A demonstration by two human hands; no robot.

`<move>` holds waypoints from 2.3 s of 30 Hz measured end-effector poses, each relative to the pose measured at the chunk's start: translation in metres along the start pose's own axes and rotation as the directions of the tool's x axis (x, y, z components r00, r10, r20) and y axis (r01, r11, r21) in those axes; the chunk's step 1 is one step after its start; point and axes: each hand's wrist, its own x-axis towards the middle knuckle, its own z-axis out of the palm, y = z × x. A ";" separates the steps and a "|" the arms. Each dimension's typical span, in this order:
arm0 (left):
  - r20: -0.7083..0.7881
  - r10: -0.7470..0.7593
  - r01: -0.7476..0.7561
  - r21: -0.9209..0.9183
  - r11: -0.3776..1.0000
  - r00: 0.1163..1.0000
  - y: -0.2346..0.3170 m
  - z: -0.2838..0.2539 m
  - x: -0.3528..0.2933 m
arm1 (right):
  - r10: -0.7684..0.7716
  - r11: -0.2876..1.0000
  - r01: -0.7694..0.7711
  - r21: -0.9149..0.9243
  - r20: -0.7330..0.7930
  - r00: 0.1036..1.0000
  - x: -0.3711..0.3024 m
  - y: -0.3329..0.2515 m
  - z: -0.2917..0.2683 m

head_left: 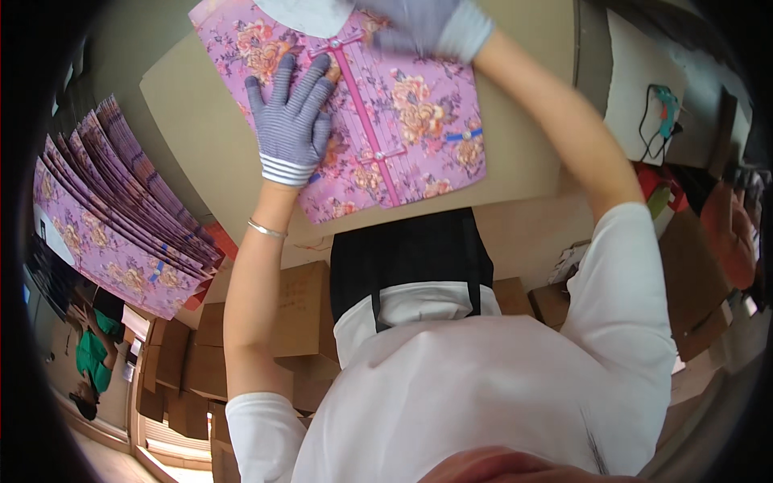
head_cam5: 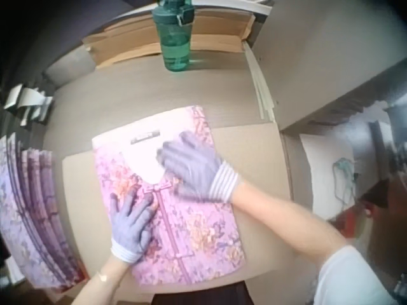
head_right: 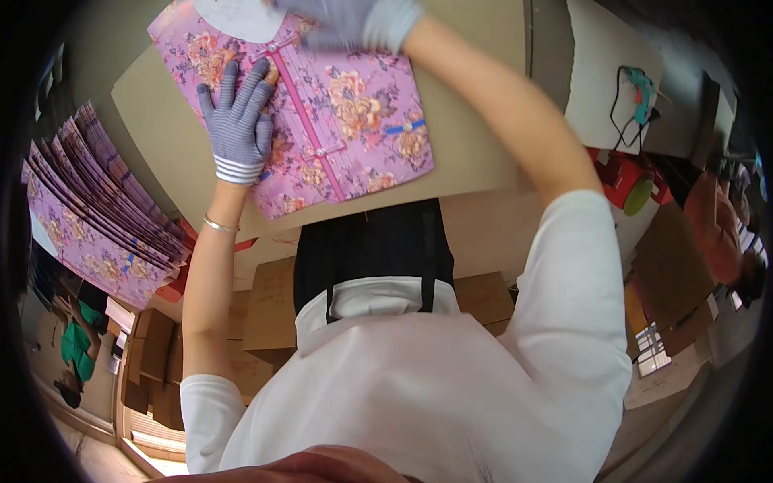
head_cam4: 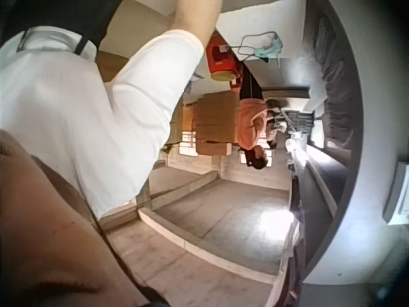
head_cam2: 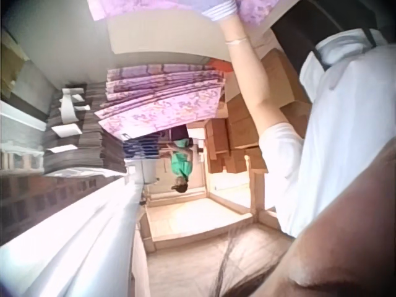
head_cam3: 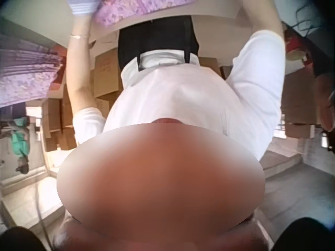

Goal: The person folds a pink floral blouse on a cardboard sheet, aligning the edges and smoothing the fabric. They repeat this process for multiple identical blouses, stacking the finished items on the left side of the table.

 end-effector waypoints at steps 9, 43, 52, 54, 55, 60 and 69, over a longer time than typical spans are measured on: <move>-0.056 0.129 -0.127 0.033 0.991 0.990 -0.002 0.004 0.005 | 0.222 0.962 -0.244 0.120 0.172 0.960 -0.155 -0.222 -0.003; 0.152 0.128 -0.123 -0.045 0.991 0.980 -0.001 -0.011 -0.010 | 0.055 0.932 -0.084 -0.353 -0.092 0.994 0.057 0.131 -0.025; 0.004 0.257 -0.257 -0.052 0.965 0.966 -0.007 0.006 -0.004 | 0.068 0.963 -0.127 -0.236 -0.242 0.968 -0.045 -0.019 -0.022; 0.034 0.216 -0.215 -0.025 0.976 0.976 -0.007 -0.001 -0.017 | 0.089 0.982 -0.130 -0.136 -0.274 0.958 -0.063 -0.081 -0.012; 0.034 0.235 -0.234 -0.027 0.972 0.971 -0.006 -0.004 -0.013 | 0.182 0.970 -0.210 -0.119 -0.212 0.960 -0.081 -0.111 -0.010; -0.020 0.260 -0.260 -0.017 0.965 0.965 -0.005 0.004 -0.010 | 0.482 0.871 -0.488 -0.054 -0.095 0.871 -0.143 -0.251 0.009; -0.126 0.325 -0.325 0.020 0.945 0.937 -0.026 0.010 -0.003 | 0.990 0.073 -0.425 0.902 -0.013 0.142 -0.158 -0.223 -0.040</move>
